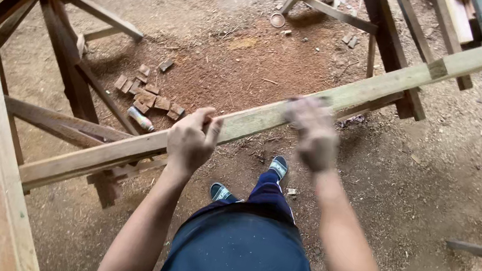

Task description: The person sands a long wooden beam by hand using a piece of sandpaper, rubbing the surfaces and edges repeatedly.

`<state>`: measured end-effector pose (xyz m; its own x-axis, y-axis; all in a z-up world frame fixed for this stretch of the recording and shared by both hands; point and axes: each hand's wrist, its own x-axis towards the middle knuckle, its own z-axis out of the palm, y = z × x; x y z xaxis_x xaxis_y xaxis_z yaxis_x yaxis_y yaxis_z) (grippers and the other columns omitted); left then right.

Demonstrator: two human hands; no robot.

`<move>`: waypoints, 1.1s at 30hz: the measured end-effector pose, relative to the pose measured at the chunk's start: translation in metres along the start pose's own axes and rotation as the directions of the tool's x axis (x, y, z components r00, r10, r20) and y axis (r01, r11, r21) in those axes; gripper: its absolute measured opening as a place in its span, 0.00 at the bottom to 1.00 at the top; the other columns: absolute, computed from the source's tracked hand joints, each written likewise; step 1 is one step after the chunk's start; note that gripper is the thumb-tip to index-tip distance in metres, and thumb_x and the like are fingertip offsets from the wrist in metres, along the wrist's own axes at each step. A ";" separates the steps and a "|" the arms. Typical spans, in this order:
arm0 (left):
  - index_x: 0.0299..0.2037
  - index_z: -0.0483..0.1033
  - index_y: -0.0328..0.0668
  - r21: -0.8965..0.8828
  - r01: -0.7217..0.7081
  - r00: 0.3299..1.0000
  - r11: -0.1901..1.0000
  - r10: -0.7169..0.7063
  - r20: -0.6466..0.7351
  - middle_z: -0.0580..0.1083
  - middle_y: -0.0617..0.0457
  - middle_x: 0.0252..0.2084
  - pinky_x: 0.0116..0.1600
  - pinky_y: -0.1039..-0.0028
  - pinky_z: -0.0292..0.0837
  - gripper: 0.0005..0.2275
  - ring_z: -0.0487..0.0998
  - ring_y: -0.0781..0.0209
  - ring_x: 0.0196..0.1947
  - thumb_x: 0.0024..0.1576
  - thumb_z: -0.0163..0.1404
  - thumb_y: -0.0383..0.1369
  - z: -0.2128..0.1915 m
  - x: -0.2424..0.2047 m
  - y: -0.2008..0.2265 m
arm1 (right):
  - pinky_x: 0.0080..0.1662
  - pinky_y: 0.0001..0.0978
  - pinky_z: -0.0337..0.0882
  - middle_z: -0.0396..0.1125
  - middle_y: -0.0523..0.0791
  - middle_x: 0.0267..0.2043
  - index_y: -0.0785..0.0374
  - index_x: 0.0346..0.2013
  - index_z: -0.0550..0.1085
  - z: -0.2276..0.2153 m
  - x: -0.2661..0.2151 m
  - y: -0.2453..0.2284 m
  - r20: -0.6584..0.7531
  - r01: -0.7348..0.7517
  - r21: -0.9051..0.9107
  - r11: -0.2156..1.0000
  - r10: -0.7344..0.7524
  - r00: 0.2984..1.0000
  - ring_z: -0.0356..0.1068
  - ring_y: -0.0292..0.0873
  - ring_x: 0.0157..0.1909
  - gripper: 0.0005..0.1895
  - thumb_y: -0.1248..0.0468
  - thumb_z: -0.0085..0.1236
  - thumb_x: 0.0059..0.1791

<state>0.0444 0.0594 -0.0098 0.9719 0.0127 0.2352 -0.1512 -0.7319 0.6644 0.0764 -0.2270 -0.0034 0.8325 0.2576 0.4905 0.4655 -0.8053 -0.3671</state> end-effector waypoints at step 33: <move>0.46 0.75 0.43 0.440 -0.090 0.913 0.893 -0.102 0.395 0.78 0.50 0.43 0.51 0.62 0.73 0.23 0.79 0.54 0.45 0.47 0.64 0.49 0.058 0.060 0.118 | 0.65 0.51 0.72 0.76 0.53 0.53 0.67 0.49 0.79 -0.068 0.009 0.187 -0.288 -0.049 -0.148 0.988 0.004 0.958 0.73 0.52 0.60 0.12 0.64 0.49 0.61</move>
<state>0.0956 -0.0662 0.0415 0.9742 -0.1823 -0.1331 -0.1432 -0.9550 0.2598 0.1509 -0.4115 -0.0143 0.7124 0.0896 0.6960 0.3748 -0.8871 -0.2695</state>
